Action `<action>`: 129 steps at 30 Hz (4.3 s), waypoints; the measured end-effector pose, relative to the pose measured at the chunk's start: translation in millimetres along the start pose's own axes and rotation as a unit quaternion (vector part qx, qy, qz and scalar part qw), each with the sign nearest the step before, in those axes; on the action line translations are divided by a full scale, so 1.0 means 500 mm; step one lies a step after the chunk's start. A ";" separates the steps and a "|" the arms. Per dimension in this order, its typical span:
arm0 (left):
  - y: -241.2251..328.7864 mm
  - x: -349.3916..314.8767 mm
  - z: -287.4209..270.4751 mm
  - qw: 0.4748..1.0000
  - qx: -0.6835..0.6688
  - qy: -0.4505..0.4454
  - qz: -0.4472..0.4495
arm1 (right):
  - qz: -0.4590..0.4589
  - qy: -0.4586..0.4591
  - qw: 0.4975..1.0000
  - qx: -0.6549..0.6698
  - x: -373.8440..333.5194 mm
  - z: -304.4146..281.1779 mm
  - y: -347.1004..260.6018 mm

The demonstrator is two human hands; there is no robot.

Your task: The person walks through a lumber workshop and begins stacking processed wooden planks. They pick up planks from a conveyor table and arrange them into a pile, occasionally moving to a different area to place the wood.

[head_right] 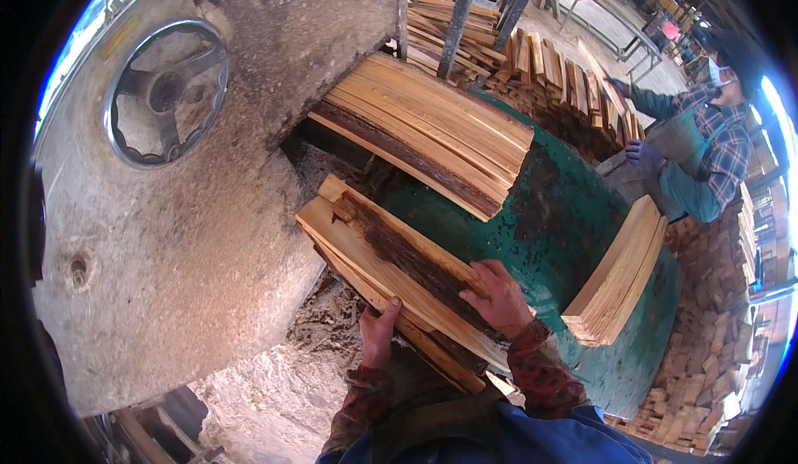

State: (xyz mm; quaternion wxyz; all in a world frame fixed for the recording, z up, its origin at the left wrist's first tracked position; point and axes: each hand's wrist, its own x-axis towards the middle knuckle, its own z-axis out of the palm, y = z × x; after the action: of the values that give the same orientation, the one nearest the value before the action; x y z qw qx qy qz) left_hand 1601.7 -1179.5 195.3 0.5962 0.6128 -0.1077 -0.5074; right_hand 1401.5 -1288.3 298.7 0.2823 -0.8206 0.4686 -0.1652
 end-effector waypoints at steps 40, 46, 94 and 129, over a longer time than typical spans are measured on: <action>-0.008 0.000 0.003 1.000 -0.012 0.012 0.014 | -0.116 0.020 0.992 -0.037 0.077 0.060 -0.053; 0.003 -0.001 0.002 1.000 -0.012 -0.006 0.000 | -0.136 0.017 0.991 0.012 0.123 0.067 -0.084; -0.035 0.014 -0.007 0.994 -0.099 -0.030 0.016 | 0.036 0.145 0.983 0.107 0.532 0.295 -0.044; -0.029 0.012 -0.011 0.999 -0.028 0.008 0.015 | -0.040 0.070 0.992 -0.102 0.325 0.079 0.047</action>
State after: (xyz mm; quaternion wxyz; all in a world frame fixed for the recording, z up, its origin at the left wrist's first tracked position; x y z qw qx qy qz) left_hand 1602.0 -1176.6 179.0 0.6212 0.5983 -0.0977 -0.4966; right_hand 1489.0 -1425.9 254.0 0.1570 -0.8495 0.4683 -0.1852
